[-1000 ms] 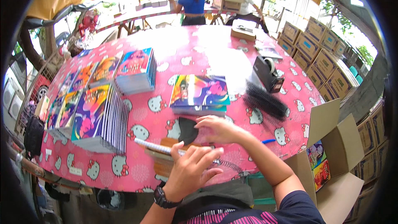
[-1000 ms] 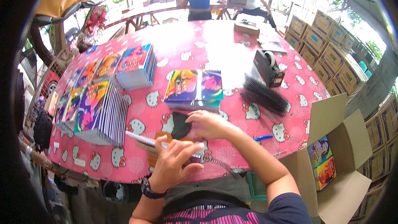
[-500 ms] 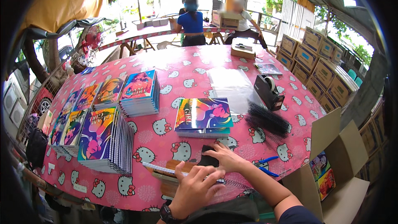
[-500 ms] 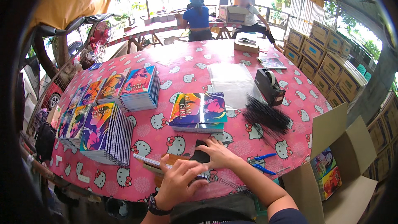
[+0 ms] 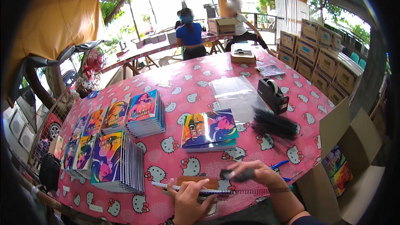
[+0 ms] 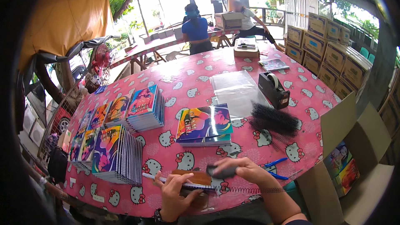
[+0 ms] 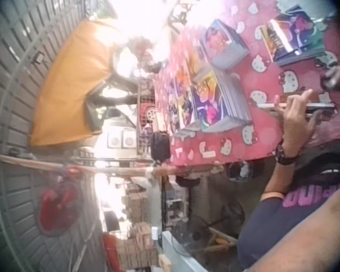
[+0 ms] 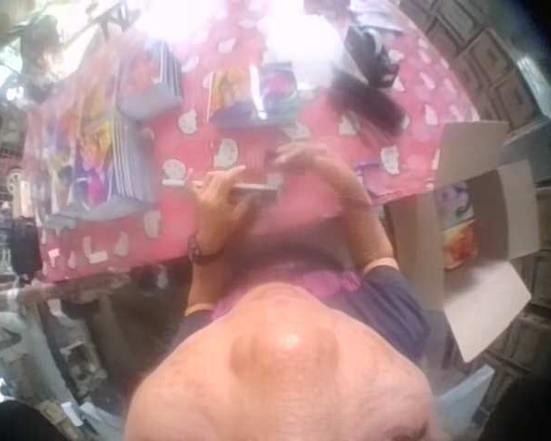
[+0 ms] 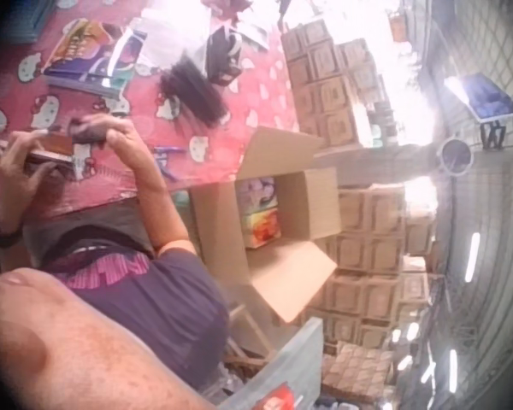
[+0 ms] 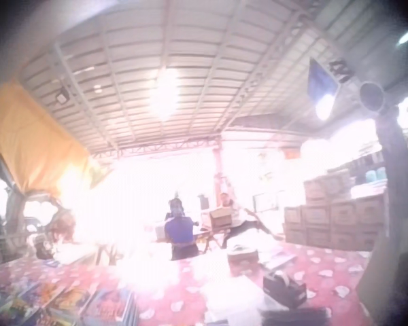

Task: The person is assembling spiral notebooks by threading plastic coils through pre-punched holes in the notebook covers and pages, then using blue-handled pliers to crimp the ends of the spirals.

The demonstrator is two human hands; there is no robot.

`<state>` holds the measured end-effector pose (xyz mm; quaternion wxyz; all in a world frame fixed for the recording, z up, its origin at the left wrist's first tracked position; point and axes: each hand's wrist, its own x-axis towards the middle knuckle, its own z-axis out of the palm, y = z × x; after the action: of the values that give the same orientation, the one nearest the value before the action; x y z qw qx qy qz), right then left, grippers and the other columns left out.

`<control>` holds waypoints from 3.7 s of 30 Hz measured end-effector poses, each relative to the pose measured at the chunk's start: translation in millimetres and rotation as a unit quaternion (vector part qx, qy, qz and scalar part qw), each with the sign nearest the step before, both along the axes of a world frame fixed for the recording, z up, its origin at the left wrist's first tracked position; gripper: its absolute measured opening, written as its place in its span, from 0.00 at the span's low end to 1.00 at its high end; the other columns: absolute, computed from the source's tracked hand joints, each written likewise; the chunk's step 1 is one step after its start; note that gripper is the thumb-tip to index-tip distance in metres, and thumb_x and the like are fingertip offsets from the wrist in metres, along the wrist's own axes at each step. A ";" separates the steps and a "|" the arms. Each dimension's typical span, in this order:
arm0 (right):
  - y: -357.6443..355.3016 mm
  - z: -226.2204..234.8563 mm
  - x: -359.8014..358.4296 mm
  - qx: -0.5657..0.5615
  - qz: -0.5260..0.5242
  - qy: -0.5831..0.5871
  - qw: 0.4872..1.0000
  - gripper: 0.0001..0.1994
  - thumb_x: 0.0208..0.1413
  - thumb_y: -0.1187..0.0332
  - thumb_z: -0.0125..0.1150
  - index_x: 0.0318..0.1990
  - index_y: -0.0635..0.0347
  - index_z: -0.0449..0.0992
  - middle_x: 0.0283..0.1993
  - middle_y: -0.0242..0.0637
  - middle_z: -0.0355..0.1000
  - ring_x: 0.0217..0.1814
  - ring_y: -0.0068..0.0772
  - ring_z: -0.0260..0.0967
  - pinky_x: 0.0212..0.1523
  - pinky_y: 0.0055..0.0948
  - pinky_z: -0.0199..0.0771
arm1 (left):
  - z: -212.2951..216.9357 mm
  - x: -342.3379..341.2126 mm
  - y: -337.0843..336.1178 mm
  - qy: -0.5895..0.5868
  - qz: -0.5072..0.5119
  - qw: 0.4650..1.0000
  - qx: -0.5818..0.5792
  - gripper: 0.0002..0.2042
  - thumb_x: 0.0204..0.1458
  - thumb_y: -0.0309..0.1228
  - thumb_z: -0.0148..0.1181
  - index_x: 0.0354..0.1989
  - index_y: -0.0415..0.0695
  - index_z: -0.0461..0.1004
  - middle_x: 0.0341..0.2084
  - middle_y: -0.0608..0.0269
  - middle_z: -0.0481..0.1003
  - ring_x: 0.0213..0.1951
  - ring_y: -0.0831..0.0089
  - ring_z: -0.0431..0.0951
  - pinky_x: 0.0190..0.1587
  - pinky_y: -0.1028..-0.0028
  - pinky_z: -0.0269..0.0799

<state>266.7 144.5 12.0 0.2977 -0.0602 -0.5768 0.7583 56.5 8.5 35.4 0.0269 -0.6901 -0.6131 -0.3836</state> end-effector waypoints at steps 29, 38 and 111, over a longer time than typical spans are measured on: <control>8.0 33.5 -49.3 0.348 0.046 -0.196 0.916 0.24 0.52 0.48 0.60 0.42 0.62 0.78 0.46 0.50 0.71 0.51 0.45 0.67 0.47 0.37 0.70 | -6.3 -34.1 -4.2 -0.048 0.027 0.998 -0.007 0.31 0.33 0.40 0.74 0.50 0.48 0.71 0.25 0.74 0.73 0.35 0.75 0.73 0.63 0.50 0.35; 27.7 22.2 -71.0 0.463 -0.099 -0.345 0.811 0.23 0.52 0.49 0.60 0.43 0.60 0.78 0.46 0.48 0.72 0.49 0.43 0.68 0.47 0.36 0.68 | -11.8 -47.3 -11.8 -0.033 0.094 0.994 0.042 0.37 0.34 0.36 0.74 0.56 0.44 0.64 0.39 0.65 0.72 0.44 0.70 0.71 0.64 0.52 0.39; -67.3 84.8 -59.1 0.393 -0.160 -0.057 0.904 0.15 0.52 0.71 0.58 0.49 0.57 0.71 0.36 0.41 0.67 0.42 0.43 0.67 0.43 0.37 0.68 | 26.9 -11.9 -7.4 -0.356 -0.165 0.913 0.111 0.06 0.38 0.17 0.66 0.27 0.38 0.79 0.26 0.60 0.78 0.33 0.71 0.76 0.34 0.77 0.69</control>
<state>207.6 77.2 96.8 0.3809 -0.0723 -0.8268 0.4074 44.6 1.1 62.3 -0.1797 -0.5918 -0.4132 -0.6684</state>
